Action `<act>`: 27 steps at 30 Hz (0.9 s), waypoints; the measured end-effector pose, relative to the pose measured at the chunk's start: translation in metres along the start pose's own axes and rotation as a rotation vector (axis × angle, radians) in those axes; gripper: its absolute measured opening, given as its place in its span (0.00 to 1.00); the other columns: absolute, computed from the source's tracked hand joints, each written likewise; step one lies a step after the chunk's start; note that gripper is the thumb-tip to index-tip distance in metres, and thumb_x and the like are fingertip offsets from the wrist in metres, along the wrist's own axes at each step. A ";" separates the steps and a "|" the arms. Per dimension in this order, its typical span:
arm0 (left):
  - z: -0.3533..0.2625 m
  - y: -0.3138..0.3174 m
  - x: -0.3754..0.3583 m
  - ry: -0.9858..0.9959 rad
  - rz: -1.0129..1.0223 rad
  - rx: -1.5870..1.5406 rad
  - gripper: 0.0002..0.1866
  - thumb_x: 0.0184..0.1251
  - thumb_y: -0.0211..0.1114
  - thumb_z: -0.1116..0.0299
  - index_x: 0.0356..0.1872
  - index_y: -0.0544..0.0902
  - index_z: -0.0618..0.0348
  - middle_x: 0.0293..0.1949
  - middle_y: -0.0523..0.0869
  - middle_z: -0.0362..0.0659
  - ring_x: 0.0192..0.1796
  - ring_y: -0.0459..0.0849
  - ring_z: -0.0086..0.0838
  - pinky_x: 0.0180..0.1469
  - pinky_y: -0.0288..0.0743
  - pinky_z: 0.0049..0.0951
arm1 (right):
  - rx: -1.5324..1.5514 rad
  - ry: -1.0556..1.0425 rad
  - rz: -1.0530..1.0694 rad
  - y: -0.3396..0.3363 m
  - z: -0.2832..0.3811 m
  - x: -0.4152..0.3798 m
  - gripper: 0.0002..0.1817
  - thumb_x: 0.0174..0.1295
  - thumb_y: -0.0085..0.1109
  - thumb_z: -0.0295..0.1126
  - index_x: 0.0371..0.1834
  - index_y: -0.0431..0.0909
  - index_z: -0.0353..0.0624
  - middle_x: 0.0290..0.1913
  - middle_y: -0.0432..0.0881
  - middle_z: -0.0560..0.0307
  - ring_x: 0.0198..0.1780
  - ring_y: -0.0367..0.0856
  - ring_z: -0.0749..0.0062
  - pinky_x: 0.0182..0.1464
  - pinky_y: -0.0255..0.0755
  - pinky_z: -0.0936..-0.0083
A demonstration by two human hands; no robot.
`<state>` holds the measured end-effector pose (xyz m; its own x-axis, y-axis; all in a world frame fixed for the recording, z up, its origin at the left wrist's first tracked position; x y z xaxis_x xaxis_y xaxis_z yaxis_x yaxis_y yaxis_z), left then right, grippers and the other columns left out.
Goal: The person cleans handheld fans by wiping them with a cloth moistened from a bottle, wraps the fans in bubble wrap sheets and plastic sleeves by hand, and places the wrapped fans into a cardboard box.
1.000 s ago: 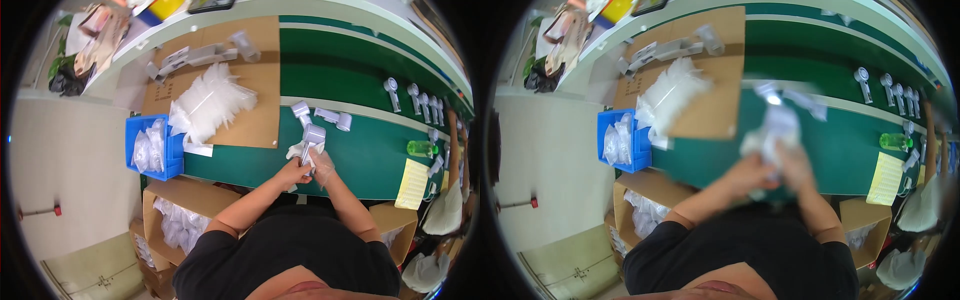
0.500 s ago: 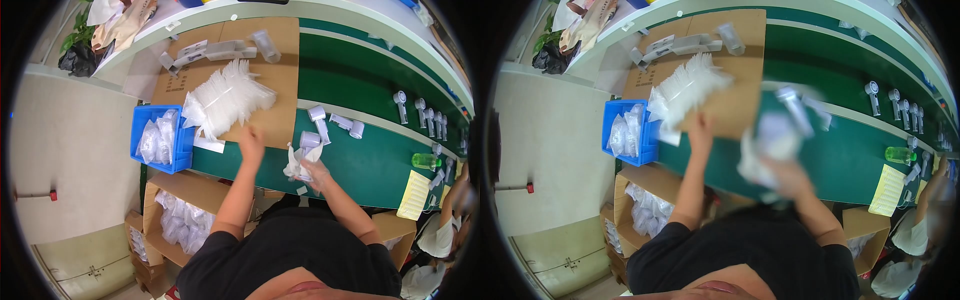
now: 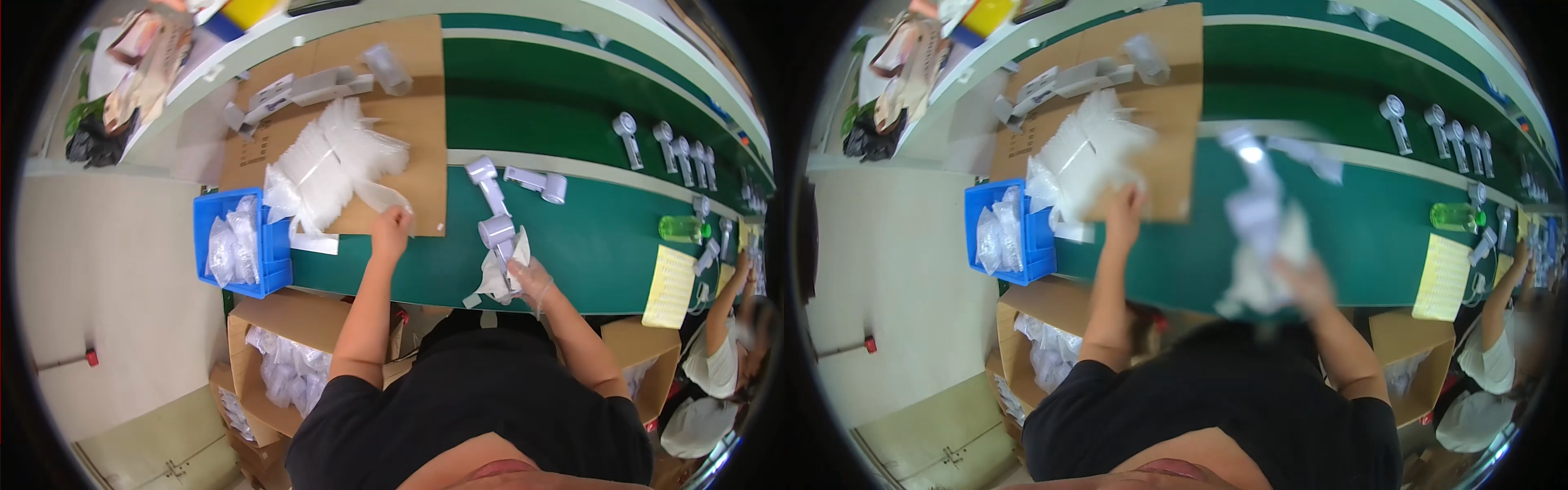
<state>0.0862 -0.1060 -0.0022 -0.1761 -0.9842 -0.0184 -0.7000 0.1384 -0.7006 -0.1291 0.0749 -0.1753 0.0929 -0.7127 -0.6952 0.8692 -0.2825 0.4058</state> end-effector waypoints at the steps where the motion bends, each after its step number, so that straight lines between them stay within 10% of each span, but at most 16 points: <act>1: -0.003 0.023 -0.007 0.112 0.120 0.013 0.05 0.49 0.57 0.72 0.21 0.73 0.63 0.23 0.76 0.52 0.29 0.74 0.47 0.31 0.67 0.38 | -0.018 -0.002 -0.010 -0.007 0.002 -0.006 0.19 0.52 0.55 0.35 0.44 0.68 0.35 0.37 0.75 0.52 0.35 0.77 0.66 0.35 0.74 0.71; 9: -0.019 0.132 -0.027 0.043 0.402 0.102 0.08 0.47 0.61 0.68 0.20 0.74 0.62 0.22 0.77 0.50 0.29 0.75 0.47 0.31 0.69 0.40 | -0.274 0.029 0.043 -0.044 0.014 -0.028 0.19 0.50 0.56 0.35 0.42 0.70 0.35 0.35 0.76 0.53 0.34 0.76 0.69 0.37 0.72 0.74; 16: -0.017 0.133 -0.020 0.002 0.592 -0.144 0.04 0.50 0.58 0.75 0.27 0.79 0.60 0.21 0.78 0.45 0.24 0.74 0.25 0.27 0.68 0.27 | -0.533 -0.001 0.132 -0.016 0.021 0.009 0.19 0.48 0.58 0.35 0.41 0.73 0.34 0.33 0.78 0.54 0.34 0.76 0.71 0.39 0.70 0.76; 18: -0.018 0.122 -0.022 -0.438 0.621 -0.289 0.04 0.50 0.57 0.75 0.25 0.79 0.62 0.20 0.77 0.43 0.24 0.75 0.25 0.27 0.69 0.28 | -0.591 0.011 0.145 -0.018 0.016 0.025 0.19 0.48 0.58 0.36 0.41 0.73 0.35 0.34 0.78 0.54 0.34 0.76 0.72 0.39 0.69 0.76; 22: -0.020 0.113 -0.011 -0.056 0.457 0.209 0.06 0.49 0.56 0.74 0.25 0.80 0.63 0.20 0.79 0.47 0.25 0.77 0.29 0.29 0.70 0.30 | -0.777 0.003 0.110 -0.021 0.019 0.030 0.20 0.49 0.59 0.37 0.42 0.73 0.36 0.34 0.78 0.54 0.34 0.76 0.70 0.40 0.69 0.76; 27: -0.015 0.110 -0.014 -0.123 0.520 0.113 0.06 0.47 0.54 0.74 0.23 0.79 0.62 0.23 0.80 0.50 0.28 0.78 0.37 0.31 0.70 0.32 | -0.766 -0.034 0.130 -0.002 0.027 0.025 0.21 0.48 0.59 0.39 0.42 0.73 0.35 0.36 0.78 0.52 0.36 0.76 0.69 0.41 0.68 0.75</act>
<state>0.0009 -0.0755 -0.0682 -0.3924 -0.7958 -0.4612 -0.4620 0.6041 -0.6493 -0.1420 0.0405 -0.1778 0.2128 -0.7327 -0.6465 0.9466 0.3185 -0.0494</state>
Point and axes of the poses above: each hand's wrist, its own x-axis towards the middle knuckle, its own y-axis out of the palm, z = x × y, the point moved 6 cm from there along x, towards the middle knuckle
